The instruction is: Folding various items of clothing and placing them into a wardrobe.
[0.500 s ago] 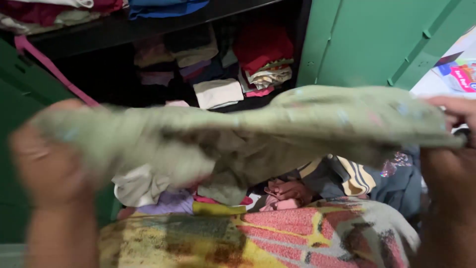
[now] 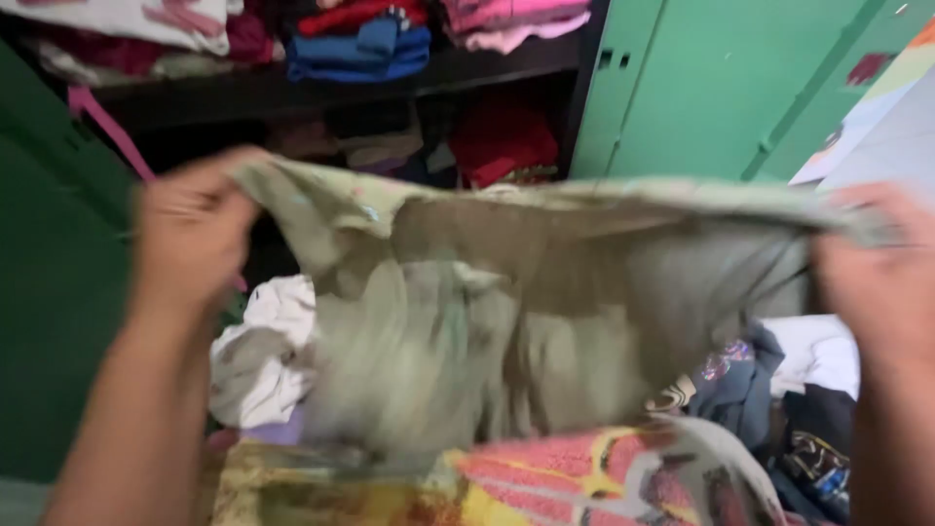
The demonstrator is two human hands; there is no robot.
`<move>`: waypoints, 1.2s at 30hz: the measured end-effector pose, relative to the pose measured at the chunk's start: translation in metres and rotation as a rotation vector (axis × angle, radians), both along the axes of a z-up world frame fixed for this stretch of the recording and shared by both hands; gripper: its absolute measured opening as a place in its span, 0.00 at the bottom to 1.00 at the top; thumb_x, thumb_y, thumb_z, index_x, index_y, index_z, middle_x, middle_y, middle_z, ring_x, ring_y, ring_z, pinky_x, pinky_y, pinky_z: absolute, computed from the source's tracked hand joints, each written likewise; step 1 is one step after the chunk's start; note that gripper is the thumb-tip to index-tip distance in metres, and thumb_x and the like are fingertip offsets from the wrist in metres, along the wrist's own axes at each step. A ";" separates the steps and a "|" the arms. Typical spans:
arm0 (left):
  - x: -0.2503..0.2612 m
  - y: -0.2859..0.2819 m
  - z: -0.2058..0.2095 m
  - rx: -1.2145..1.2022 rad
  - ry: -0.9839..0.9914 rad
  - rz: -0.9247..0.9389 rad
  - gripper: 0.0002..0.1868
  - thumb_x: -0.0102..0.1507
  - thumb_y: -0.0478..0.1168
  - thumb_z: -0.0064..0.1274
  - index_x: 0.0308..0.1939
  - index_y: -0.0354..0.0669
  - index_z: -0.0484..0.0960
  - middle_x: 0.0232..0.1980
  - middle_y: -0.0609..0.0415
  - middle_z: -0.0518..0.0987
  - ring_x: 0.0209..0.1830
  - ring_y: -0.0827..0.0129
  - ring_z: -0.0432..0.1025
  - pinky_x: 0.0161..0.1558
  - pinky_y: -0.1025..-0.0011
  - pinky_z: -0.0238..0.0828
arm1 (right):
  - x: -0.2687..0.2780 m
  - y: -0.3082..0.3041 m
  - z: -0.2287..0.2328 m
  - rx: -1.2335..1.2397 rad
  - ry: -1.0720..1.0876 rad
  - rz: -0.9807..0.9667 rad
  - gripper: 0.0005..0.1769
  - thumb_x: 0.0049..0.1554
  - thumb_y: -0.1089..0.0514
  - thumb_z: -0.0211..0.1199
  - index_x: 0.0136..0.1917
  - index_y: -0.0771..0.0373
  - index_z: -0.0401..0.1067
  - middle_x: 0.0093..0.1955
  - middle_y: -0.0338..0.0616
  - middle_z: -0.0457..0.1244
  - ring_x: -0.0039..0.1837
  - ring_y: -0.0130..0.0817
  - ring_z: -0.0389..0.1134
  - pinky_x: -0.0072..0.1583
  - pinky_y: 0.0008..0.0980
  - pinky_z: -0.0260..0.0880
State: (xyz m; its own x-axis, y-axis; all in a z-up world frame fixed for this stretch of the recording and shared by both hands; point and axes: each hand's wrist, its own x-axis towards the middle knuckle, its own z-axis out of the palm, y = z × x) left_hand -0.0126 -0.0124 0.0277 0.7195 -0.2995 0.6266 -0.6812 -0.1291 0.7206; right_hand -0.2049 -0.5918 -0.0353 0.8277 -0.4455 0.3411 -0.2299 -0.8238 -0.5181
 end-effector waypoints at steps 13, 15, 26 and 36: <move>-0.077 0.067 -0.041 0.775 0.843 -0.599 0.16 0.59 0.29 0.58 0.49 0.43 0.91 0.37 0.46 0.84 0.31 0.68 0.76 0.33 0.67 0.77 | -0.028 -0.053 -0.004 0.793 0.055 -0.133 0.32 0.58 0.38 0.53 0.64 0.65 0.71 0.54 0.51 0.65 0.52 0.41 0.67 0.52 0.41 0.67; -0.087 0.051 -0.065 0.713 0.971 -0.793 0.15 0.59 0.32 0.57 0.48 0.41 0.91 0.41 0.47 0.86 0.36 0.71 0.77 0.37 0.70 0.77 | -0.038 -0.024 -0.023 0.923 0.093 -0.173 0.35 0.58 0.35 0.51 0.65 0.64 0.70 0.57 0.51 0.65 0.54 0.41 0.67 0.54 0.42 0.67; -0.063 -0.051 -0.279 -0.243 1.982 -0.152 0.51 0.58 0.78 0.26 0.61 0.41 0.79 0.60 0.42 0.82 0.56 0.55 0.76 0.59 0.52 0.68 | -0.117 0.027 -0.181 1.552 0.113 -0.310 0.51 0.59 0.19 0.40 0.71 0.64 0.65 0.68 0.49 0.65 0.65 0.43 0.67 0.62 0.46 0.67; 0.025 -0.073 -0.281 0.277 1.720 -0.627 0.36 0.66 0.60 0.48 0.71 0.40 0.72 0.65 0.40 0.73 0.62 0.51 0.66 0.54 0.57 0.63 | -0.104 -0.047 -0.177 1.447 0.166 0.084 0.30 0.55 0.54 0.65 0.69 0.65 0.68 0.58 0.50 0.70 0.54 0.40 0.74 0.53 0.45 0.75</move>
State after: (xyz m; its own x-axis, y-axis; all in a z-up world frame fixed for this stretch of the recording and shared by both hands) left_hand 0.0126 -0.0857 -0.2536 0.1898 -0.6953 -0.6933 0.7008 -0.3986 0.5916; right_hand -0.3087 -0.6389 -0.2123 0.8525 -0.2583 -0.4545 -0.3472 0.3702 -0.8616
